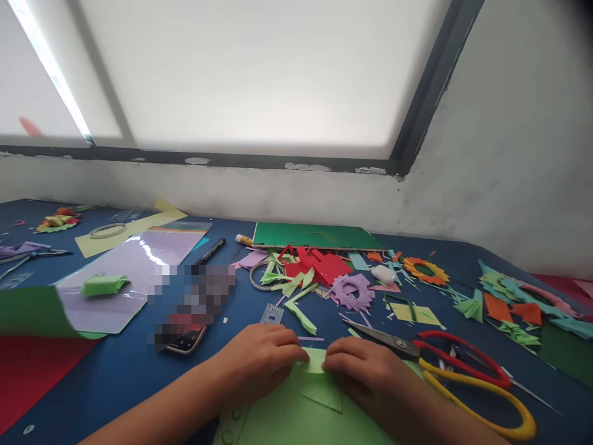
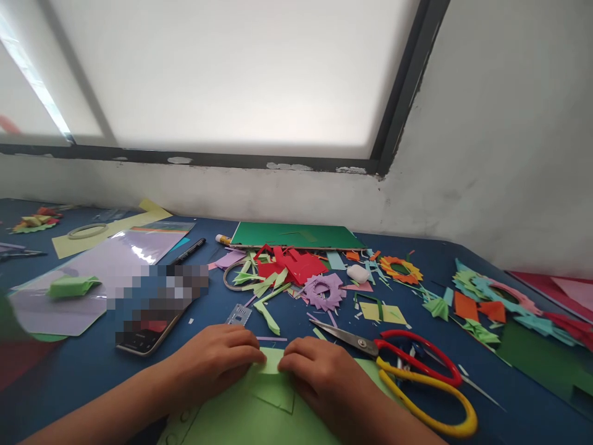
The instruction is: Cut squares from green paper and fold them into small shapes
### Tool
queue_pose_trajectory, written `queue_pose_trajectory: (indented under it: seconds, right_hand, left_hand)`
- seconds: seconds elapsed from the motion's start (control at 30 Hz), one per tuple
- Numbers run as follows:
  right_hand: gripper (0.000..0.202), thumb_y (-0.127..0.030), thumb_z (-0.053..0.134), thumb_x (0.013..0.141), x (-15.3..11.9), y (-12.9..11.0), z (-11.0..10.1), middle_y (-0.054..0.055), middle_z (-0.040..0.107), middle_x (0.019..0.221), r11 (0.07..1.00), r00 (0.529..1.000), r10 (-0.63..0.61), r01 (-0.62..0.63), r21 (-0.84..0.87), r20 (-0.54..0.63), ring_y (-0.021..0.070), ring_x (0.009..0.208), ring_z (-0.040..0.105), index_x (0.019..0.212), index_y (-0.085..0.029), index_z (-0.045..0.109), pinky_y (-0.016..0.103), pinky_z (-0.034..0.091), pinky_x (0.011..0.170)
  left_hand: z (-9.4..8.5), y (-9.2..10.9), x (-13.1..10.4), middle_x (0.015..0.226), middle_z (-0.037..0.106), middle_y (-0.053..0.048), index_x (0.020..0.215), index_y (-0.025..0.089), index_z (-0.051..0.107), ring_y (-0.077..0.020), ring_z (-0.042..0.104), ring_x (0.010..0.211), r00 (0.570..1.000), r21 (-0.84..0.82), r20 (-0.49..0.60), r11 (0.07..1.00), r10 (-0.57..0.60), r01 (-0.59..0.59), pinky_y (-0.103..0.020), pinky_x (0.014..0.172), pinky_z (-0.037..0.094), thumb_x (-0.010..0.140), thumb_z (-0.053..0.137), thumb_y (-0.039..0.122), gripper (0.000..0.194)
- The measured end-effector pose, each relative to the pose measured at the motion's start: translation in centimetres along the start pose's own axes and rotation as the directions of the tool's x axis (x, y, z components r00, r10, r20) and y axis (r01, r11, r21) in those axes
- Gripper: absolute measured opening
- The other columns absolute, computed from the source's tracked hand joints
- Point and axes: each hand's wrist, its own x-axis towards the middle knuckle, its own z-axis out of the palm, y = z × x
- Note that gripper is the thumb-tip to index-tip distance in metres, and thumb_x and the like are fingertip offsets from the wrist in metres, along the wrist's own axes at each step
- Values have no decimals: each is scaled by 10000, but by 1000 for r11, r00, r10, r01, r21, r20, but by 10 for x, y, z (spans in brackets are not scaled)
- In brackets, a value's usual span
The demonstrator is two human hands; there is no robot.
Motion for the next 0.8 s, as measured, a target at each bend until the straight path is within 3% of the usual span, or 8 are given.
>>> queue_pose_trajectory:
  seconds: [0.13, 0.27, 0.6, 0.8]
  right_hand:
    - [200, -120, 449, 886, -5, -1, 2, 74, 638, 939, 991, 993, -115, 113, -71, -17, 162, 827, 587, 994, -183, 606, 260, 470, 726]
    - [214, -91, 425, 881, -6, -5, 5, 76, 634, 912, 976, 979, -199, 202, -77, 38, 155, 811, 574, 992, -157, 595, 253, 471, 713]
    - [201, -92, 434, 886, -3, -8, 0, 73, 634, 888, 974, 972, -216, 221, -44, 94, 148, 800, 558, 954, -148, 615, 247, 464, 727]
    - [207, -100, 422, 902, -4, -5, 2, 73, 650, 873, 942, 945, -318, 324, -89, 69, 161, 814, 575, 962, -136, 617, 256, 469, 737]
  left_hand:
    - [-1, -3, -1, 942, 635, -2, 956, 208, 588, -139, 567, 746, 999, 28, 0, 999, 39, -39, -240, 649, 404, 830, 445, 65, 238]
    - [0, -2, -1, 921, 643, -5, 910, 199, 601, -142, 556, 746, 999, -1, 2, 999, 33, -33, -243, 656, 405, 830, 438, 67, 225]
    - [1, 1, 1, 891, 634, -32, 924, 175, 596, -152, 553, 756, 1000, -54, -1, 998, -8, 8, -255, 678, 418, 875, 413, 149, 191]
    - [0, 2, 2, 909, 637, -32, 928, 178, 612, -152, 559, 758, 1000, -57, 3, 998, -5, 6, -259, 687, 420, 867, 427, 151, 197]
